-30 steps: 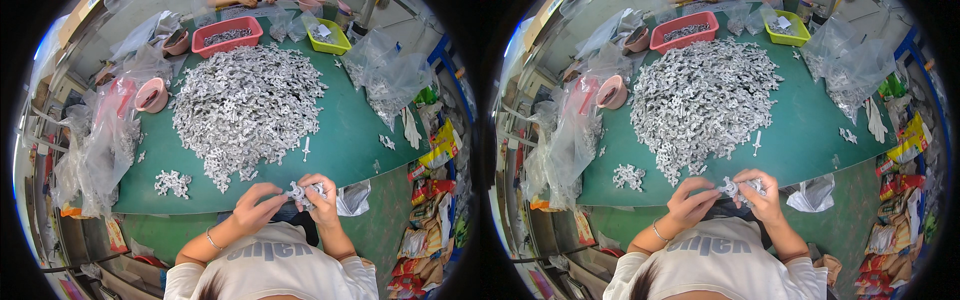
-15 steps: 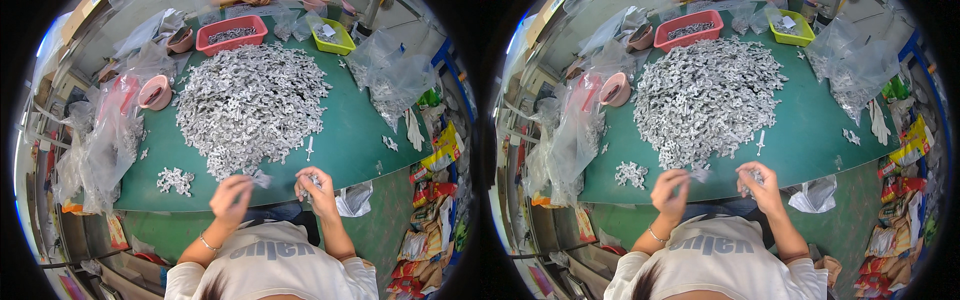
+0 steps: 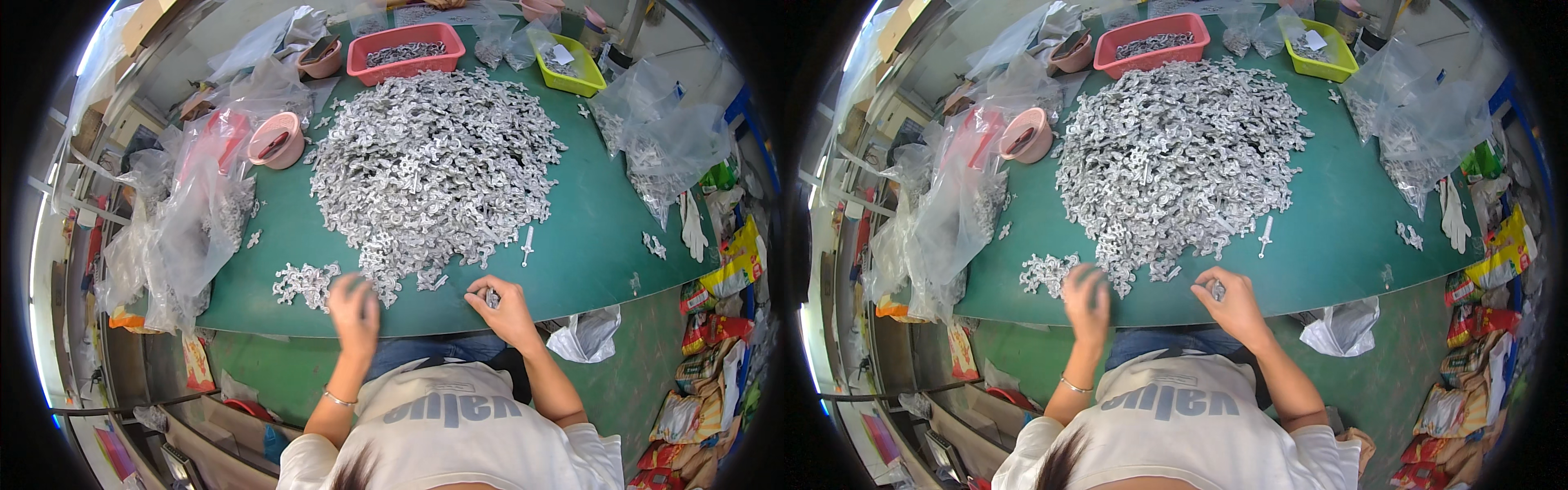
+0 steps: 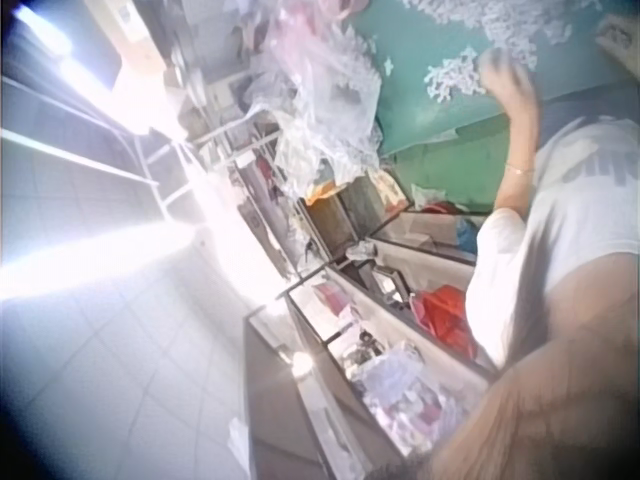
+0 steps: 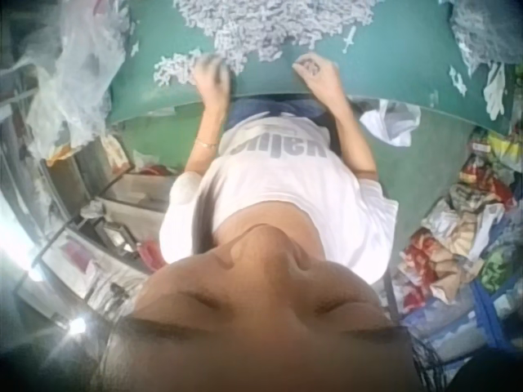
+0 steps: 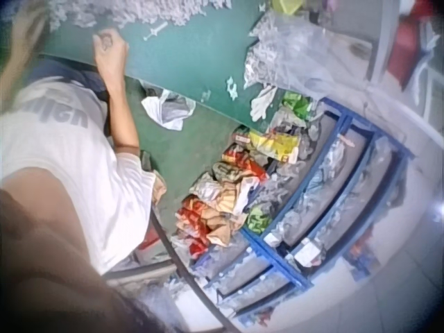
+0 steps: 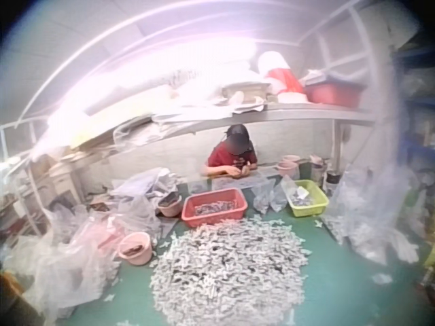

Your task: The person picks up small grey parts from a large pile on a table by hand and places them into a clear plastic bag.

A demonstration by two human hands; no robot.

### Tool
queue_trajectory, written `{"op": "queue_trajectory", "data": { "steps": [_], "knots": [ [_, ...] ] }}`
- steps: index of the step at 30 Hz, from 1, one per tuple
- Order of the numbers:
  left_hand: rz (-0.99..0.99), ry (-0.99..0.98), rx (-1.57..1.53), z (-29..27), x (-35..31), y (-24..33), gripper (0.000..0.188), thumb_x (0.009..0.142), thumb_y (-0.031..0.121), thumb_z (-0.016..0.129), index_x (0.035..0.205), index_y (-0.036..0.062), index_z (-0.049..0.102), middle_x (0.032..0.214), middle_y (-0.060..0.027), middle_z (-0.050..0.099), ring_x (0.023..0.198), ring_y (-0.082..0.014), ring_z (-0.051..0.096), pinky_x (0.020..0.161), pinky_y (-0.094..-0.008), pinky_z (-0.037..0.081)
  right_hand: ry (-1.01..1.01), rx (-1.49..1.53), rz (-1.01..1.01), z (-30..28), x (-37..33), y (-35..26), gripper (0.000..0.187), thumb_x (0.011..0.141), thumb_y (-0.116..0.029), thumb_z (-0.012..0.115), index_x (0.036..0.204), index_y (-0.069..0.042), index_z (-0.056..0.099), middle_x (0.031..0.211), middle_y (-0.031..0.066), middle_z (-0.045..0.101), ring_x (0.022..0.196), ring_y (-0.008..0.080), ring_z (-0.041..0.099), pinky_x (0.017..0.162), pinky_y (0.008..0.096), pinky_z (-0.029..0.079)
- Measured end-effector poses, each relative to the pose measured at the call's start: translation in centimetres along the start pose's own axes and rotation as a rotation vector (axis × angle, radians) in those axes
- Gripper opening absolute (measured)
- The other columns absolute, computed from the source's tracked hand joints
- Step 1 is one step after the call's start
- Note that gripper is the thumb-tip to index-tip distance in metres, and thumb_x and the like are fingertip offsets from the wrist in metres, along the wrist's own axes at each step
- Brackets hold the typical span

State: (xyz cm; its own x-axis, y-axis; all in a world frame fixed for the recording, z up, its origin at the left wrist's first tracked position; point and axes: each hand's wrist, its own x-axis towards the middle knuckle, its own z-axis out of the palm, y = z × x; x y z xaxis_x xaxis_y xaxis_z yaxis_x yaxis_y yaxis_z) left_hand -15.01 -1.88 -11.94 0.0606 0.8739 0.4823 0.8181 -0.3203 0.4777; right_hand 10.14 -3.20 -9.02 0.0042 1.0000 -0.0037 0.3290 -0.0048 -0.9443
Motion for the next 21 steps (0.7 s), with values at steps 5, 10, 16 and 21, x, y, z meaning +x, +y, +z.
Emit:
{"op": "queue_trajectory", "data": {
  "steps": [5, 10, 16, 21],
  "knots": [
    [0.066, -0.318, 0.003, 3.8, 0.8, 4.8, 0.032, 0.069, 0.005, 0.066, 0.100, 0.0093, 0.060, 0.108, -0.0091, 0.049, 0.105, -0.0277, 0.045, 0.089, -0.0412, 0.031, -0.035, -0.112, 0.001, -0.1, -0.2, -0.3, 0.020, 0.073, -0.008, 0.067, 0.090, 0.000, 0.060, 0.066, 0.0133, 0.057, 0.057, 0.0227, 0.055, 0.058, 0.0310, 0.044],
    [0.070, -0.152, -0.233, 5.3, 0.9, 2.9, 0.022, 0.070, -0.001, 0.065, 0.091, 0.0026, 0.061, 0.092, -0.0109, 0.056, 0.085, -0.0277, 0.055, 0.074, -0.0339, 0.043, -0.024, -0.101, 0.021, -0.3, -0.4, 0.1, 0.019, 0.073, -0.007, 0.066, 0.090, 0.000, 0.061, 0.064, 0.0135, 0.057, 0.056, 0.0240, 0.055, 0.057, 0.0313, 0.044],
    [-0.149, -0.121, -0.474, 4.9, 1.6, 3.3, 0.014, 0.073, -0.004, 0.064, 0.087, -0.0015, 0.062, 0.082, -0.0107, 0.060, 0.068, -0.0186, 0.059, 0.063, -0.0259, 0.048, -0.021, -0.061, 0.042, 0.0, -0.3, 0.7, 0.018, 0.074, -0.008, 0.066, 0.090, -0.001, 0.061, 0.061, 0.0114, 0.056, 0.053, 0.0193, 0.052, 0.055, 0.0300, 0.043],
    [-0.376, -0.110, -0.725, 4.8, 1.9, 4.5, 0.009, 0.077, -0.004, 0.062, 0.086, -0.0060, 0.062, 0.082, -0.0078, 0.062, 0.071, -0.0114, 0.060, 0.063, -0.0217, 0.050, -0.014, -0.040, 0.030, 0.7, 0.2, 0.0, 0.019, 0.075, -0.009, 0.066, 0.091, -0.002, 0.062, 0.062, 0.0106, 0.057, 0.054, 0.0179, 0.053, 0.055, 0.0294, 0.043]
  ]
}}
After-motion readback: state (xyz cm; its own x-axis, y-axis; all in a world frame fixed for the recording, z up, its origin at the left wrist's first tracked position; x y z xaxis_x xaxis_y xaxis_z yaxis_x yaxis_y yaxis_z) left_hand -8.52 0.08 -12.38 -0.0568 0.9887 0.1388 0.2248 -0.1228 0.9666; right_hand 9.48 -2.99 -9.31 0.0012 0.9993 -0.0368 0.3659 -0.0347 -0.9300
